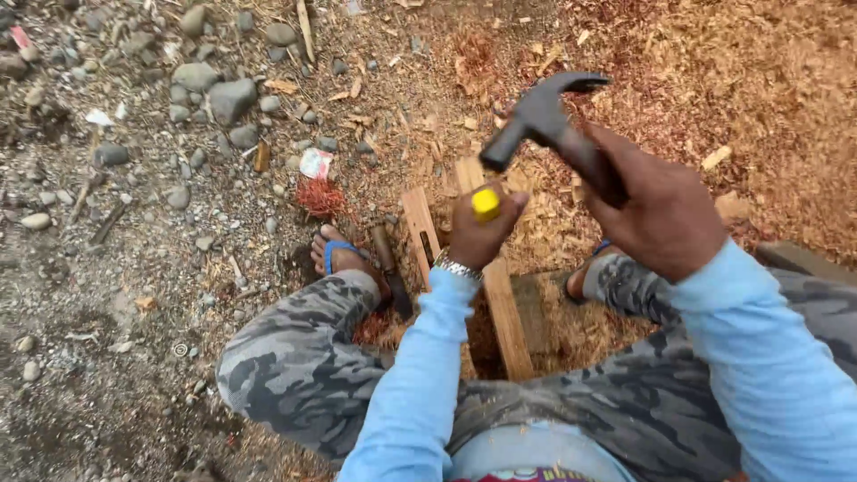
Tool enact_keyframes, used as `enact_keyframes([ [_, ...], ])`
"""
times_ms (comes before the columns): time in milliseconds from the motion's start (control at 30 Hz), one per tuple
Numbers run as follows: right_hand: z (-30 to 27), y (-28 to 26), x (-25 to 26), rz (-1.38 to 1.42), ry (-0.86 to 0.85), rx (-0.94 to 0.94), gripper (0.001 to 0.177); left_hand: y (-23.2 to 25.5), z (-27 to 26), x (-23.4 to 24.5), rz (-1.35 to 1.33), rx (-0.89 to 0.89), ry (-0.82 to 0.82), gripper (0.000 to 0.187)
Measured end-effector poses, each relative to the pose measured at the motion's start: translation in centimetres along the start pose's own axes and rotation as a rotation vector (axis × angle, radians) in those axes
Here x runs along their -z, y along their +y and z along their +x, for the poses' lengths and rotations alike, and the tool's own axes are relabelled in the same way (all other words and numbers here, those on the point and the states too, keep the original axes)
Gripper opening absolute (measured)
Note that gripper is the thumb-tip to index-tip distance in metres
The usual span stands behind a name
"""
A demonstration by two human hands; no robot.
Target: Use a hammer and chisel to carve a mortise into a wooden plank.
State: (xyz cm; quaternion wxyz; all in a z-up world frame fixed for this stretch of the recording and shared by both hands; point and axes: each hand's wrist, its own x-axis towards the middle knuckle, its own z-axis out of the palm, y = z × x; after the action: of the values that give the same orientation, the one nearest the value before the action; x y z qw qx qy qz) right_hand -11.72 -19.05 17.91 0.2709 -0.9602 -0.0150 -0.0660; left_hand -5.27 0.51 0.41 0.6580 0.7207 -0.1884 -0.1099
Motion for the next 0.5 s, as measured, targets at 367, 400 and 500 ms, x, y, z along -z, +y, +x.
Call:
enact_keyframes([
  [367, -11.4, 1.4, -3.5, 0.166, 0.252, -0.329, 0.040, 1.2, -4.9, 1.2, -0.175, 0.061, 0.037, 0.039],
  [400, -12.3, 1.3, -4.0, 0.203, 0.284, -0.334, 0.041, 0.7, -5.1, 0.9, -0.203, 0.040, 0.057, 0.042],
  [500, -14.1, 1.7, -4.5, 0.195, 0.345, -0.307, 0.037, 0.0, -4.9, 0.5, -0.157, 0.059, 0.081, 0.039],
])
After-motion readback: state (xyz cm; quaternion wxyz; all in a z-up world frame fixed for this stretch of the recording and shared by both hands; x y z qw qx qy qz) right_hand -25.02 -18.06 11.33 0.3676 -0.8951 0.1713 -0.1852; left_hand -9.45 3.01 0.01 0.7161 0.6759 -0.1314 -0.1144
